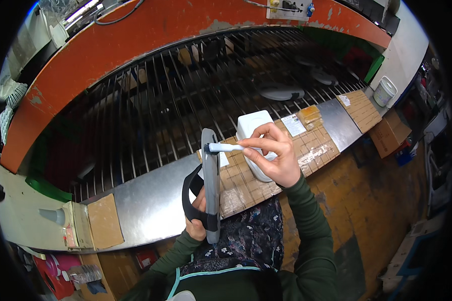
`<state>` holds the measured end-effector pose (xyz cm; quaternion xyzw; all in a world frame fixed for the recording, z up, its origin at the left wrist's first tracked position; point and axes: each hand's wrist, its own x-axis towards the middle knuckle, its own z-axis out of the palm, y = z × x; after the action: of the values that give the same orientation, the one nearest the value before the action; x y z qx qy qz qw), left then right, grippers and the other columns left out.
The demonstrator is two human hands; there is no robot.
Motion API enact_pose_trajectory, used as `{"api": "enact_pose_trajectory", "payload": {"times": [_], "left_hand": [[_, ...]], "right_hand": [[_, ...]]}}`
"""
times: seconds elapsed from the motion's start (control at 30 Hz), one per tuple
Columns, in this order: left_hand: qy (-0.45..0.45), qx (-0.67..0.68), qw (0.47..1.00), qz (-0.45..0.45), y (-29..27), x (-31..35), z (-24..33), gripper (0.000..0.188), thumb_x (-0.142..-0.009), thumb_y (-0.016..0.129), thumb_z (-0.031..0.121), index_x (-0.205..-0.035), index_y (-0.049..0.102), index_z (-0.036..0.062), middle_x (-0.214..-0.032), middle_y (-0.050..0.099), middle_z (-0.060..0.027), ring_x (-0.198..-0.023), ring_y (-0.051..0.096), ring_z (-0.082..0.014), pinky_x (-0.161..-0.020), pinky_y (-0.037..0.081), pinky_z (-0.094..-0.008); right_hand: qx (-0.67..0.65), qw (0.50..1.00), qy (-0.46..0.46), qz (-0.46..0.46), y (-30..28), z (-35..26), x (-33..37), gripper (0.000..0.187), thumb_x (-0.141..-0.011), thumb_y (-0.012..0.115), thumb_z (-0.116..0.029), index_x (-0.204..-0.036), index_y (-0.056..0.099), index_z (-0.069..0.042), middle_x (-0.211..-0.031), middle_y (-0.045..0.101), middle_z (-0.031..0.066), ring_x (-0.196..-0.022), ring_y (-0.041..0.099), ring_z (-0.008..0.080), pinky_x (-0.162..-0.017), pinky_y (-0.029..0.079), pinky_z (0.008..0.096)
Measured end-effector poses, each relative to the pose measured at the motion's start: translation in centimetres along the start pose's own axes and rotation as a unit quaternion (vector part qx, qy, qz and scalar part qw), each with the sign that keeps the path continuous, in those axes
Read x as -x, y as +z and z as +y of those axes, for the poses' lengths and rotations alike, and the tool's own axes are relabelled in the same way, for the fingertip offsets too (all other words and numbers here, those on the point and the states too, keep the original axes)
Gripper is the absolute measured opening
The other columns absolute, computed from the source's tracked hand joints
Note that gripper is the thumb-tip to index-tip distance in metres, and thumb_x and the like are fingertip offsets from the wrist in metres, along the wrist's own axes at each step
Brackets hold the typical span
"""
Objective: The person paints the sole of a grey slipper with a white substance using a small brush. They repeatedly dip the brush into a white container and apply the substance to the slipper's sole, then place the slipper on a metal rack.
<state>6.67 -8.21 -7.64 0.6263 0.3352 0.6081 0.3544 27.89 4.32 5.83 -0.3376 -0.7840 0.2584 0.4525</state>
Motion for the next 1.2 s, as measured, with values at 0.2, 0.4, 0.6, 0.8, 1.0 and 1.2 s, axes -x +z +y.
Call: {"api": "enact_pose_trajectory", "payload": {"times": [0.2, 0.4, 0.6, 0.8, 1.0, 1.2], "left_hand": [[-0.026, -0.003, 1.0, 0.003, -0.2, -0.7, 0.5, 0.073, -0.098, 0.024, 0.063, -0.144, 0.045, 0.0115, -0.15, 0.035, -0.0233, -0.141, 0.031, -0.0381, -0.116, 0.022, -0.0456], [-0.063, 0.033, 0.997, -0.015, -0.2, -1.6, 1.1, 0.081, -0.097, 0.019, 0.066, -0.145, 0.041, 0.0035, -0.15, 0.036, -0.0245, -0.14, 0.034, -0.0365, -0.114, 0.025, -0.0431], [-0.153, 0.048, 0.987, -0.009, -0.4, -2.2, 2.0, 0.114, -0.084, 0.027, 0.083, -0.146, 0.024, -0.0127, -0.143, 0.042, -0.0222, -0.129, 0.045, -0.0258, -0.107, 0.036, -0.0365], [-0.163, 0.096, 0.982, -0.001, -0.4, -2.2, 2.6, 0.103, -0.09, 0.027, 0.075, -0.147, 0.023, -0.0108, -0.144, 0.042, -0.0217, -0.129, 0.046, -0.0256, -0.107, 0.035, -0.0359], [-0.171, 0.068, 0.983, 0.006, -0.8, -2.0, 2.4, 0.094, -0.095, 0.022, 0.069, -0.147, 0.027, -0.0088, -0.144, 0.043, -0.021, -0.129, 0.046, -0.0258, -0.108, 0.034, -0.0362], [-0.149, -0.005, 0.989, -0.014, -1.1, -2.6, 2.9, 0.091, -0.096, 0.02, 0.068, -0.146, 0.03, -0.0082, -0.142, 0.045, -0.0204, -0.128, 0.047, -0.0257, -0.107, 0.035, -0.0363]], "right_hand": [[0.023, 1.0, -0.01, 0.007, 0.4, 0.5, -0.1, 0.019, -0.081, 0.072, -0.003, -0.1, 0.075, -0.005, -0.097, 0.057, 0.0053, -0.078, 0.058, 0.0099, -0.061, 0.045, 0.0213], [0.052, 0.995, -0.074, 0.046, 1.0, 1.2, 0.0, 0.021, -0.077, 0.077, -0.008, -0.098, 0.077, -0.01, -0.089, 0.059, 0.0024, -0.06, 0.053, 0.0087, -0.063, 0.04, 0.0255], [0.056, 0.996, -0.063, 0.043, 1.0, 1.6, 0.4, 0.021, -0.077, 0.077, -0.009, -0.098, 0.077, -0.011, -0.09, 0.059, 0.0018, -0.062, 0.054, 0.0086, -0.064, 0.039, 0.0253], [0.016, 0.996, -0.081, 0.012, 0.8, 1.9, 0.2, 0.02, -0.078, 0.076, -0.006, -0.098, 0.077, -0.01, -0.091, 0.059, 0.0028, -0.063, 0.054, 0.0091, -0.06, 0.042, 0.0242], [0.04, 0.997, -0.029, 0.059, 0.7, 1.8, -0.1, 0.019, -0.081, 0.071, -0.001, -0.099, 0.074, -0.003, -0.096, 0.056, 0.0065, -0.077, 0.055, 0.0111, -0.062, 0.043, 0.0215], [0.095, 0.992, -0.071, 0.041, 0.5, 1.5, 0.1, 0.021, -0.079, 0.073, 0.001, -0.1, 0.074, -0.004, -0.095, 0.056, 0.0065, -0.076, 0.056, 0.0119, -0.06, 0.044, 0.0224]]}}
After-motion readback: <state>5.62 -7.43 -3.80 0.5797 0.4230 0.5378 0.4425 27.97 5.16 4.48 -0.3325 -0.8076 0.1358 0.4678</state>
